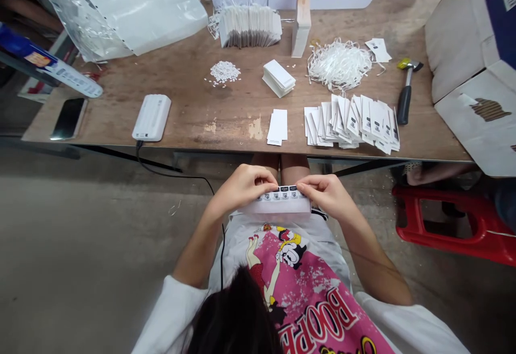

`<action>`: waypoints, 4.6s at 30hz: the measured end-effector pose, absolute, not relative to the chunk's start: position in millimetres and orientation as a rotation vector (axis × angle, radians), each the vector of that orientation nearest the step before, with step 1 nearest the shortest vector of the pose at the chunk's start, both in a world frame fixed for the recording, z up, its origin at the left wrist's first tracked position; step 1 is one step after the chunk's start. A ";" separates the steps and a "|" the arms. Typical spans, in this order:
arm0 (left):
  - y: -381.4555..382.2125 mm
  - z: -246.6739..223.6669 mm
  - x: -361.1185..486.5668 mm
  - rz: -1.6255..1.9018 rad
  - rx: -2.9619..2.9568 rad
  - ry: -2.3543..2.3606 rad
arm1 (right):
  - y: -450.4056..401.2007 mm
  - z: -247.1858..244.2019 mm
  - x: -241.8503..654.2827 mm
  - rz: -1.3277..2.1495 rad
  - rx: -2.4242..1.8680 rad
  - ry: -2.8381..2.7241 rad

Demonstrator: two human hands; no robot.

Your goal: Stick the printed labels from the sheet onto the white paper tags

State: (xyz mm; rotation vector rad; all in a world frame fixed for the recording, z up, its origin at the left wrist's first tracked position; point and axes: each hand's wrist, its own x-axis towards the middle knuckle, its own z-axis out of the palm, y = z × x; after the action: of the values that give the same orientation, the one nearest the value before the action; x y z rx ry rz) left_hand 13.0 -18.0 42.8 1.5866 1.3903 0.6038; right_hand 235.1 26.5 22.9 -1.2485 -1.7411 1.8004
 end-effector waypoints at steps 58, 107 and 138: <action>8.4 9.5 13.5 0.555 1.444 1.284 | 50.4 -31.2 209.4 2.424 -1.006 -0.789; -4.0 4.2 17.9 0.677 1.189 1.205 | 72.0 -15.6 211.2 2.402 -0.927 -1.148; -7.5 -4.5 32.3 0.544 1.543 1.903 | 109.1 20.2 200.2 1.475 -0.812 -1.999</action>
State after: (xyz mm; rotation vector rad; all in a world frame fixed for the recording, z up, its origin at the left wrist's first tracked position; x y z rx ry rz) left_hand 32.3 -7.5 -4.5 1.5428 1.9034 0.5441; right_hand 200.2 109.1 20.2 -0.8117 -1.9992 1.4745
